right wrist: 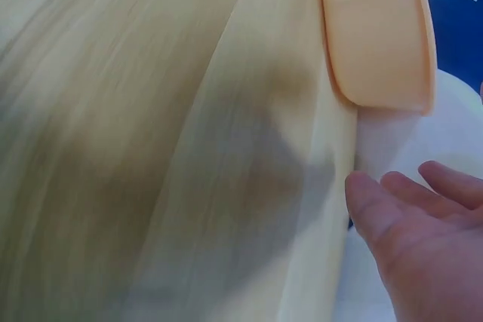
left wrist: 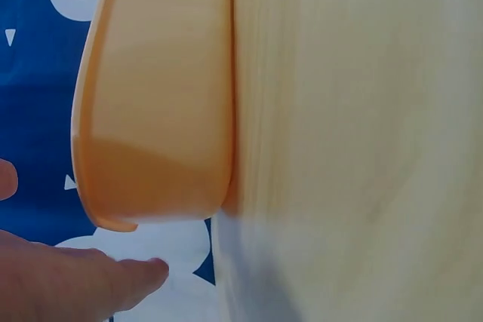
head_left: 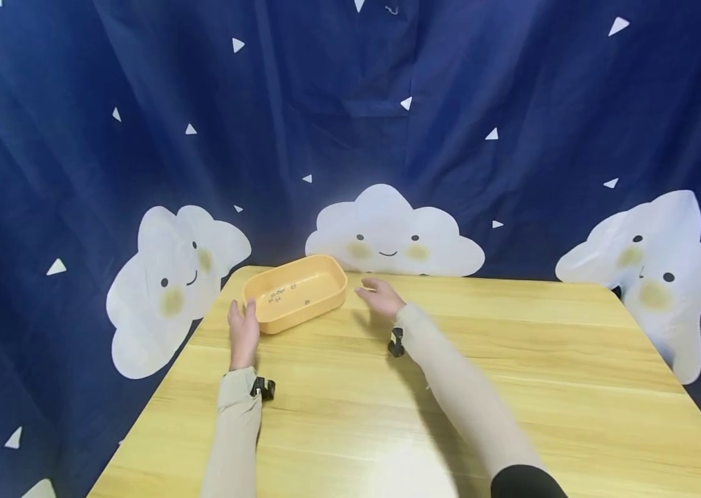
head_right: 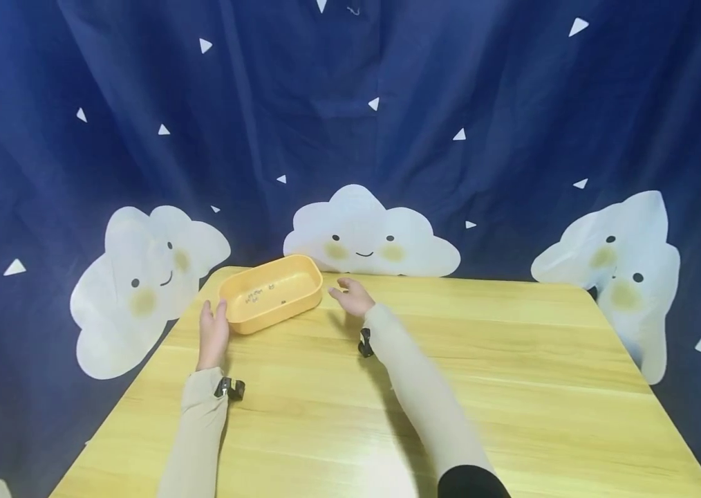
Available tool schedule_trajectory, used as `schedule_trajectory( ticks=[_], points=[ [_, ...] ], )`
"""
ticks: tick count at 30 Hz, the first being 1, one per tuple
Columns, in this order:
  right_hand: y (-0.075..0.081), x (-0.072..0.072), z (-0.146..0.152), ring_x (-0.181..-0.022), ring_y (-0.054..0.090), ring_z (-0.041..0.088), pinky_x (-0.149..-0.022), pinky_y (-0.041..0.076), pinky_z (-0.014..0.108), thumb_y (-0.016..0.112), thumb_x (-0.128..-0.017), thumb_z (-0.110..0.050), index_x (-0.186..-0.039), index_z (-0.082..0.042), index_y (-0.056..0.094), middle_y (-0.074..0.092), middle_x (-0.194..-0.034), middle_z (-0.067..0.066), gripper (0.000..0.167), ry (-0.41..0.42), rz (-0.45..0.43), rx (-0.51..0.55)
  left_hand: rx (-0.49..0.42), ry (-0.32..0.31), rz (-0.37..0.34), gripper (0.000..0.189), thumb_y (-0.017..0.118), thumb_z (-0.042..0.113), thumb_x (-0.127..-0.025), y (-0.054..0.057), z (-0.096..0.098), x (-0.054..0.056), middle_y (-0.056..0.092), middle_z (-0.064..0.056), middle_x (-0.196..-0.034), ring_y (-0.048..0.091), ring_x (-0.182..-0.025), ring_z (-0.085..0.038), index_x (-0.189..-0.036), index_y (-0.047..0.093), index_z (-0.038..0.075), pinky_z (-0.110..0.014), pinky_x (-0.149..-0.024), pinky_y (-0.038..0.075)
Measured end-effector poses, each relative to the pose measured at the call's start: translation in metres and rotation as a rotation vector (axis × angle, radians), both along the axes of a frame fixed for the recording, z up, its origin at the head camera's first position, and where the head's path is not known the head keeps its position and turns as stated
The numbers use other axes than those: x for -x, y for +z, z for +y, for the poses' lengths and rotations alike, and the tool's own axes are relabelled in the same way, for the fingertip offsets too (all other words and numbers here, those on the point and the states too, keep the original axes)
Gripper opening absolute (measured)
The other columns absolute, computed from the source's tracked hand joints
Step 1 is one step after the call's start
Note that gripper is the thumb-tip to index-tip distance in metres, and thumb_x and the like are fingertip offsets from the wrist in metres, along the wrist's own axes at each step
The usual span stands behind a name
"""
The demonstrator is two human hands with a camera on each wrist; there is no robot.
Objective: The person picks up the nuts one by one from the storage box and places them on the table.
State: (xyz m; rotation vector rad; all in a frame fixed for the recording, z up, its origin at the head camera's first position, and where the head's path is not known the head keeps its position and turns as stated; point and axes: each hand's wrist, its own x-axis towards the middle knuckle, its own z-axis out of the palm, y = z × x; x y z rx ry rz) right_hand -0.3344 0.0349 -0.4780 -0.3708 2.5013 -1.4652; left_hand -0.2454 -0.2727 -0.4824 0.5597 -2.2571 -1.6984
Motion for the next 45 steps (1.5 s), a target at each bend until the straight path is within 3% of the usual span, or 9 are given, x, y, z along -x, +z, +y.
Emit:
schedule_trajectory(
  ticks=[10,14,15,17,18,20,22,34,45],
  points=[
    [-0.007,0.012,-0.020,-0.149,0.043,0.041,-0.116,0.047,0.052,0.054,-0.106,-0.036,-0.162,0.001,0.026,0.032,-0.167,0.022,0.073,-0.138,-0.142,0.224,-0.149,-0.090,-0.036,0.085,0.031,0.051,-0.109,-0.006,0.004,0.009,-0.015,-0.013,-0.174,-0.011,-0.163,-0.030,-0.164,-0.016,0.008,-0.046,-0.134,-0.005],
    [-0.006,0.014,-0.035,-0.111,0.065,0.025,-0.111,0.053,0.046,0.056,-0.105,-0.037,-0.161,0.004,0.028,0.054,-0.153,0.020,0.075,-0.140,-0.201,0.342,-0.180,-0.124,-0.024,0.080,0.029,0.048,-0.110,-0.009,-0.001,0.010,-0.011,-0.013,-0.175,-0.008,-0.163,-0.029,-0.165,-0.013,0.008,-0.045,-0.135,-0.003],
    [-0.006,0.015,-0.040,-0.093,0.064,0.020,-0.103,0.057,0.041,0.056,-0.105,-0.036,-0.160,0.004,0.030,0.065,-0.136,0.019,0.073,-0.128,-0.213,0.370,-0.191,-0.130,-0.010,0.079,0.029,0.047,-0.110,-0.009,-0.002,0.011,-0.007,-0.014,-0.176,-0.004,-0.164,-0.030,-0.166,-0.010,0.008,-0.045,-0.135,-0.001],
    [-0.006,0.016,-0.047,-0.094,0.066,0.022,-0.106,0.055,0.041,0.056,-0.106,-0.035,-0.159,0.004,0.031,0.067,-0.133,0.019,0.071,-0.098,-0.239,0.419,-0.229,-0.146,-0.007,0.074,0.030,0.041,-0.111,-0.004,-0.003,0.010,0.000,-0.017,-0.175,0.001,-0.164,-0.031,-0.166,-0.006,0.007,-0.045,-0.135,0.001],
    [-0.005,0.016,-0.050,-0.111,0.067,0.029,-0.116,0.049,0.046,0.055,-0.106,-0.033,-0.160,0.003,0.031,0.056,-0.149,0.023,0.069,-0.090,-0.258,0.439,-0.249,-0.155,0.001,0.073,0.030,0.039,-0.111,-0.005,-0.003,0.011,0.003,-0.017,-0.175,0.003,-0.164,-0.031,-0.167,-0.005,0.007,-0.045,-0.135,0.002],
    [-0.006,0.017,-0.054,-0.126,0.065,0.034,-0.118,0.047,0.046,0.054,-0.107,-0.031,-0.159,0.004,0.032,0.058,-0.146,0.024,0.067,-0.069,-0.270,0.482,-0.267,-0.154,0.000,0.073,0.031,0.038,-0.111,-0.005,-0.001,0.011,0.003,-0.018,-0.175,0.004,-0.164,-0.031,-0.167,-0.005,0.008,-0.045,-0.135,0.002],
    [-0.007,0.017,-0.054,-0.146,0.048,0.041,-0.126,0.036,0.052,0.053,-0.107,-0.030,-0.160,0.005,0.029,0.044,-0.160,0.024,0.068,-0.054,-0.286,0.521,-0.279,-0.156,-0.002,0.073,0.032,0.037,-0.112,-0.006,0.002,0.012,0.000,-0.017,-0.175,0.002,-0.164,-0.031,-0.167,-0.006,0.009,-0.045,-0.135,0.001],
    [0.002,0.003,-0.047,-0.135,0.056,0.042,-0.119,0.044,0.053,0.054,-0.106,-0.030,-0.157,0.000,0.039,0.054,-0.152,0.024,0.062,-0.035,-0.225,0.447,-0.239,-0.157,0.002,0.078,0.034,0.040,-0.111,-0.011,-0.002,0.026,-0.005,-0.016,-0.175,0.000,-0.164,-0.031,-0.166,-0.012,0.009,-0.045,-0.135,0.000],
    [-0.002,-0.024,-0.041,-0.152,0.041,0.038,-0.123,0.038,0.055,0.057,-0.105,-0.026,-0.162,-0.003,0.030,0.036,-0.166,0.019,0.067,-0.081,-0.185,0.411,-0.257,-0.237,-0.018,0.067,0.031,0.022,-0.112,-0.008,-0.005,0.026,0.010,-0.022,-0.172,0.018,-0.160,-0.035,-0.165,-0.005,0.004,-0.046,-0.135,0.011]
  ],
)
